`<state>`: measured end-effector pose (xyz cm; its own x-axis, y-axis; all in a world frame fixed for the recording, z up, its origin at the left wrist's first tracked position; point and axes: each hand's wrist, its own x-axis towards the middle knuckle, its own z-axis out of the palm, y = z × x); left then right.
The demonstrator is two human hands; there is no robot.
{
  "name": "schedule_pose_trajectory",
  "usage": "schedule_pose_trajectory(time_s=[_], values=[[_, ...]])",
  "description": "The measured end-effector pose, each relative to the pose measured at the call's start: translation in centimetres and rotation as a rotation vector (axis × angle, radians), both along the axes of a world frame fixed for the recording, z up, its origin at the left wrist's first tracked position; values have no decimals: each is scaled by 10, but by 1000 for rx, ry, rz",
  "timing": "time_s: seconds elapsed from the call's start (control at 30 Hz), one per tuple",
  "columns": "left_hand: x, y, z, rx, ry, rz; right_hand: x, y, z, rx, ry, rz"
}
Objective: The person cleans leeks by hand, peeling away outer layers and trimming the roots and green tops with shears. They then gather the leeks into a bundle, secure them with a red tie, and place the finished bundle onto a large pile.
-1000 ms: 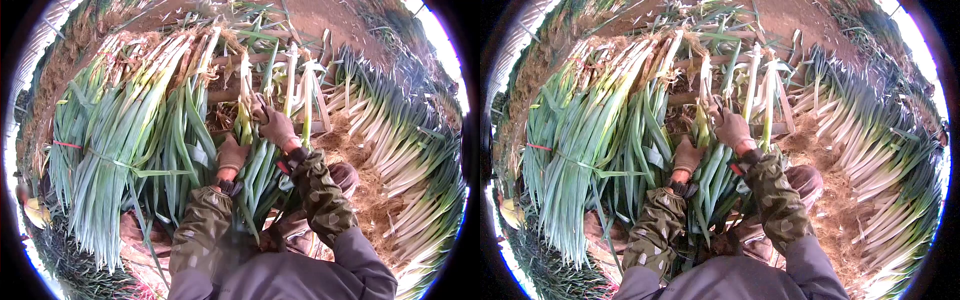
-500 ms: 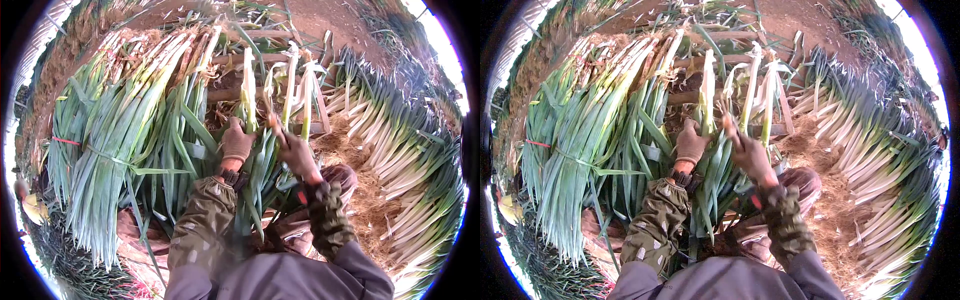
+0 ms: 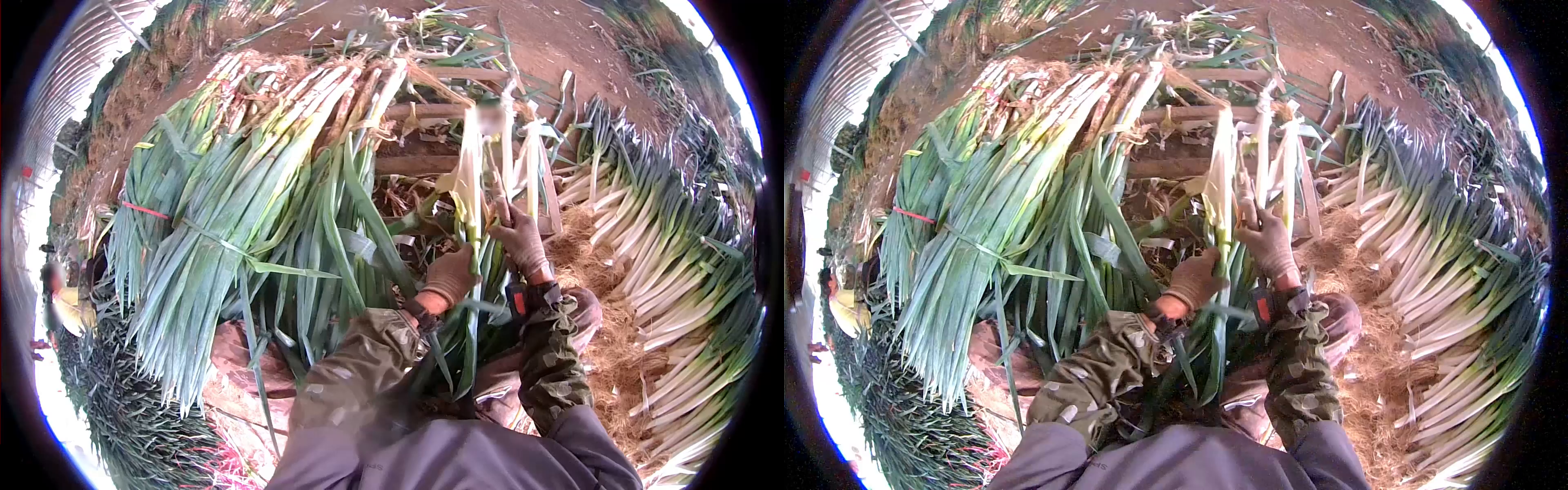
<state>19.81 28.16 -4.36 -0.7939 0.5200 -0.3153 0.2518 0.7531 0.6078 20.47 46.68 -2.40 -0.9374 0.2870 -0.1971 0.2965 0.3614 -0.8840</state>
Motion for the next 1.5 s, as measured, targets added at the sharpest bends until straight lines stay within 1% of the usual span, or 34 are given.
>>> schedule_pose_trajectory(time_s=[0.03, 0.07, 0.1, 0.13, 0.17, 0.2, 0.23, 0.27, 0.3, 0.33, 0.37, 0.47, 0.57, 0.6, 0.63, 0.7, 0.73, 0.77, 0.8, 0.83, 0.87, 0.9, 0.97, 1.0, 1.03, 1.1, 1.17, 1.2, 1.33, 1.47, 1.5], values=[[-6, -7, 12, -33, 10, -108, -2, -6, 5, 24, -3, 30], [-21, -18, 20, -59, 26, -133, 5, -11, 11, -7, 10, 7], [-37, -29, 41, 54, 54, -32, 9, -15, 12, 20, 87, 1], [-57, -42, 74, 97, 91, 92, 13, -20, 20, 43, 13, 11], [-82, -58, 75, 222, 442, 212, 19, -28, 35, 65, -60, 18], [-110, -70, 96, -24, 462, 319, 24, -41, 57, 30, -250, 82], [-147, -86, 86, -384, 724, 343, 31, -49, 53, 90, -257, 246], [-166, -90, 99, -540, 526, 402, 38, -57, 49, 146, -247, 406], [-193, -106, 75, -531, 458, 422, 47, -64, 40, 85, -159, 477], [-217, -118, 47, -523, 392, 409, 54, -74, 44, 36, -67, 447], [-229, -124, 31, -517, 323, 392, 58, -81, 47, -16, 20, 416], [-223, -115, 39, -491, 306, 396, 65, -79, 38, -158, -44, 265], [-166, -80, 53, -206, 268, 498, 70, -78, 42, -133, -38, 217], [-145, -69, 50, -253, 365, 429, 74, -75, 36, -116, -50, 266], [-120, -60, 43, -300, 455, 356, 76, -77, 41, -111, -27, 249], [-74, -50, 0, -422, 874, 141, 82, -83, 59, -100, 9, 216], [-45, -42, -14, -369, 778, 94, 85, -84, 61, -102, 27, 185], [-17, -36, -26, -313, 683, 43, 87, -84, 68, -57, -28, 184], [13, -34, -38, -232, 713, 49, 91, -85, 66, -6, -11, 186], [31, -32, -30, -148, 741, 53, 96, -85, 64, 46, 5, 185], [39, -34, -24, -136, 546, 85, 102, -86, 64, 44, -19, 175], [37, -40, -11, -169, 557, 54, 111, -86, 62, 63, -28, 149], [25, -55, 3, -49, 443, 107, 127, -83, 54, 145, -41, 91], [17, -57, 20, -87, 332, 146, 136, -82, 43, 163, -71, 86], [10, -62, 30, -16, 390, 133, 142, -86, 43, 177, -102, 113], [-13, -64, 35, -145, 368, 88, 150, -98, 44, 204, -159, 166], [-39, -62, 22, -163, 441, 111, 153, -107, 39, 187, -108, 170], [-47, -60, 23, -188, 403, 117, 150, -110, 39, 213, -121, 164], [-58, -49, 15, -287, 590, 32, 125, -114, 29, 322, -128, 171], [-74, -42, -8, -371, 615, 23, 95, -112, 27, 373, -180, 191], [-75, -40, -3, -362, 578, 20, 89, -111, 27, 375, -181, 181]])
